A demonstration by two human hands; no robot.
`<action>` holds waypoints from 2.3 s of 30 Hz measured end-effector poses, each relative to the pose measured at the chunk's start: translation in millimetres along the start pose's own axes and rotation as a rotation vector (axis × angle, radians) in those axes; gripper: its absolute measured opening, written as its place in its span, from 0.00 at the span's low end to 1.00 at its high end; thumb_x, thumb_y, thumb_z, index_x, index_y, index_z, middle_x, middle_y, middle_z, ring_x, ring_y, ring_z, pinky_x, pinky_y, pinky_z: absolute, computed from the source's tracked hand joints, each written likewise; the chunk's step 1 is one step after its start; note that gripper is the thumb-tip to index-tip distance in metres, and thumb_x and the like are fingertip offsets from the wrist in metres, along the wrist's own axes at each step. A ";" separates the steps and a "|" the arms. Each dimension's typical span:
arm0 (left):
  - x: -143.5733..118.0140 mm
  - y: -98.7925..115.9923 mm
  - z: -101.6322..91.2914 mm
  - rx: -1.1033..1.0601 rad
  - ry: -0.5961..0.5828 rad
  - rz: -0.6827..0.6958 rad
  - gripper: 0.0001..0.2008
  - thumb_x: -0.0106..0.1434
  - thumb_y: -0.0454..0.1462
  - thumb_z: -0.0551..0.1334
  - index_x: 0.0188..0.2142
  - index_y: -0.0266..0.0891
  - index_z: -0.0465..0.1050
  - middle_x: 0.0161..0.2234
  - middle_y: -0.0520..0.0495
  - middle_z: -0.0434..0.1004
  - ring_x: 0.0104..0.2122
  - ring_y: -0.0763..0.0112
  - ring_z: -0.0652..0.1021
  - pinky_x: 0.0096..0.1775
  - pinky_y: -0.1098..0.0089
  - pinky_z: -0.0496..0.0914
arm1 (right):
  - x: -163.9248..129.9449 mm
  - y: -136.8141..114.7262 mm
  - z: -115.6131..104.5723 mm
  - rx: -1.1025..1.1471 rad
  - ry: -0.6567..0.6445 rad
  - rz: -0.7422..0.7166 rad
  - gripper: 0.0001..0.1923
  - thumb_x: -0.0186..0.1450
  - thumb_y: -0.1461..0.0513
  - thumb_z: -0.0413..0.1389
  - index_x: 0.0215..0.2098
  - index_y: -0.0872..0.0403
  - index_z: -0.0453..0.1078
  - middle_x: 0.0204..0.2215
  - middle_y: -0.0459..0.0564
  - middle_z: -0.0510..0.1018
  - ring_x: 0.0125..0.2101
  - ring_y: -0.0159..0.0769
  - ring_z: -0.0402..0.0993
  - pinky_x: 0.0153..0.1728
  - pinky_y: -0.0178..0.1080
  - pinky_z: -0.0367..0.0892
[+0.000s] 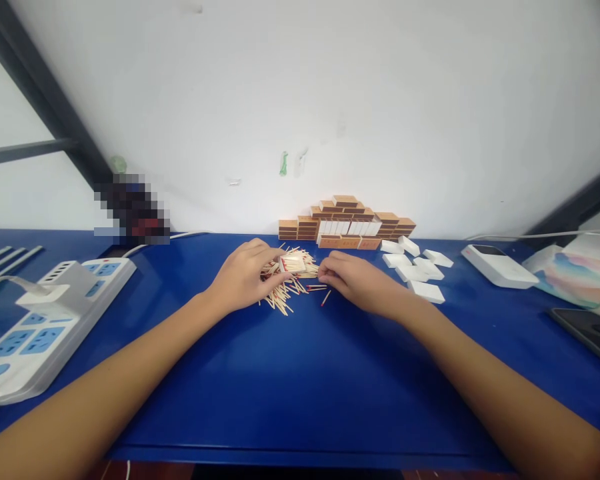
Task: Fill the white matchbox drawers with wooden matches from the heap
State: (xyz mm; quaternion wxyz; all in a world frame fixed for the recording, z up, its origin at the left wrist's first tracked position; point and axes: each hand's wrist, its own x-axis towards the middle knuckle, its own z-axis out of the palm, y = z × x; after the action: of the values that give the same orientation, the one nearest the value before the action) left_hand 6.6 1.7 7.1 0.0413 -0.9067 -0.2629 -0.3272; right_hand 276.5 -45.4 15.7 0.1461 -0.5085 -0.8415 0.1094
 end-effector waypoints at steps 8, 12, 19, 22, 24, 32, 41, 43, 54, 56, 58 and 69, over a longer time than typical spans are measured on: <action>-1.0 0.5 -2.2 0.011 -0.018 0.000 0.19 0.70 0.47 0.64 0.51 0.36 0.77 0.37 0.42 0.81 0.40 0.58 0.77 0.44 0.57 0.73 | -7.5 4.0 -16.0 0.098 -0.221 0.002 0.04 0.69 0.61 0.57 0.36 0.52 0.73 0.36 0.49 0.74 0.35 0.37 0.68 0.36 0.38 0.62; -0.9 1.5 -2.3 0.007 -0.031 -0.015 0.18 0.71 0.48 0.64 0.51 0.37 0.77 0.37 0.42 0.81 0.41 0.57 0.77 0.45 0.57 0.73 | -6.2 -1.3 -7.9 0.089 -0.178 0.004 0.07 0.71 0.63 0.52 0.34 0.52 0.70 0.34 0.50 0.75 0.34 0.37 0.68 0.36 0.39 0.62; -0.7 1.3 -1.5 0.003 -0.029 -0.007 0.18 0.71 0.48 0.64 0.52 0.38 0.76 0.38 0.42 0.81 0.41 0.57 0.77 0.45 0.57 0.73 | -5.4 -8.9 -1.3 0.034 -0.086 0.017 0.02 0.70 0.64 0.55 0.38 0.52 0.69 0.37 0.50 0.75 0.35 0.38 0.69 0.37 0.39 0.62; -0.9 1.4 -2.3 -0.006 -0.037 -0.014 0.18 0.71 0.48 0.63 0.52 0.38 0.76 0.38 0.42 0.81 0.41 0.57 0.77 0.45 0.57 0.73 | -4.8 -7.5 0.9 0.023 -0.069 0.030 0.01 0.71 0.65 0.55 0.41 0.52 0.68 0.39 0.51 0.74 0.36 0.37 0.69 0.37 0.38 0.62; -1.1 1.2 -2.3 -0.006 -0.038 -0.017 0.18 0.71 0.48 0.63 0.52 0.38 0.76 0.38 0.42 0.81 0.41 0.57 0.77 0.45 0.57 0.73 | -4.0 -6.4 2.4 0.034 -0.073 0.042 0.03 0.72 0.64 0.53 0.39 0.52 0.68 0.39 0.51 0.74 0.36 0.37 0.69 0.38 0.38 0.62; -1.1 0.9 -1.7 0.014 -0.046 -0.005 0.18 0.70 0.47 0.64 0.52 0.37 0.76 0.38 0.42 0.81 0.41 0.57 0.76 0.46 0.57 0.72 | -2.4 -7.2 2.9 -0.012 -0.106 0.082 0.06 0.73 0.64 0.52 0.36 0.53 0.67 0.39 0.52 0.75 0.36 0.38 0.70 0.37 0.39 0.63; -1.2 0.7 -2.0 -0.003 -0.036 -0.006 0.18 0.71 0.47 0.63 0.52 0.38 0.76 0.38 0.42 0.81 0.41 0.58 0.77 0.45 0.56 0.73 | -2.9 4.8 2.8 -0.084 -0.093 0.088 0.07 0.73 0.65 0.51 0.36 0.52 0.66 0.40 0.53 0.75 0.36 0.39 0.71 0.36 0.39 0.62; -0.7 1.1 -1.6 0.000 -0.037 0.001 0.18 0.71 0.47 0.63 0.52 0.38 0.77 0.38 0.42 0.81 0.41 0.57 0.77 0.46 0.56 0.73 | -2.3 8.5 4.7 -0.102 -0.083 0.090 0.08 0.74 0.65 0.50 0.36 0.52 0.65 0.40 0.53 0.74 0.36 0.39 0.71 0.37 0.39 0.62; -1.3 0.6 -2.3 0.006 -0.023 0.015 0.18 0.71 0.47 0.63 0.53 0.38 0.76 0.38 0.42 0.81 0.41 0.57 0.77 0.46 0.56 0.73 | -2.6 9.8 4.5 -0.104 -0.073 0.066 0.07 0.74 0.63 0.51 0.37 0.52 0.67 0.40 0.53 0.74 0.36 0.39 0.71 0.37 0.39 0.63; -0.8 1.6 -2.1 0.010 -0.031 0.019 0.18 0.71 0.47 0.63 0.52 0.37 0.76 0.38 0.42 0.81 0.41 0.57 0.77 0.46 0.56 0.73 | -2.2 8.6 3.7 -0.085 -0.089 0.071 0.06 0.74 0.63 0.51 0.37 0.52 0.68 0.40 0.53 0.74 0.36 0.39 0.71 0.38 0.40 0.63; -0.3 3.1 -2.0 0.011 -0.034 0.020 0.18 0.71 0.47 0.63 0.52 0.37 0.76 0.38 0.42 0.81 0.41 0.57 0.77 0.46 0.57 0.73 | -1.8 7.2 3.0 -0.069 -0.107 0.087 0.06 0.73 0.62 0.52 0.38 0.52 0.68 0.40 0.52 0.75 0.36 0.39 0.71 0.38 0.40 0.64; -0.4 3.4 -1.9 0.015 -0.038 0.009 0.19 0.71 0.48 0.63 0.52 0.37 0.76 0.38 0.42 0.81 0.41 0.57 0.77 0.44 0.57 0.73 | -4.4 -0.1 -0.1 -0.077 -0.119 0.078 0.07 0.74 0.63 0.51 0.36 0.52 0.66 0.41 0.54 0.75 0.36 0.39 0.71 0.38 0.40 0.64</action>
State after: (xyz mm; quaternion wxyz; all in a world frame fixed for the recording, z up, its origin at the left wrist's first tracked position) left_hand 7.0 -1.8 8.7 0.0447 -0.9136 -0.2621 -0.3076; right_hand 278.3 -49.3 15.2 0.0720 -0.5386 -0.8319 0.1125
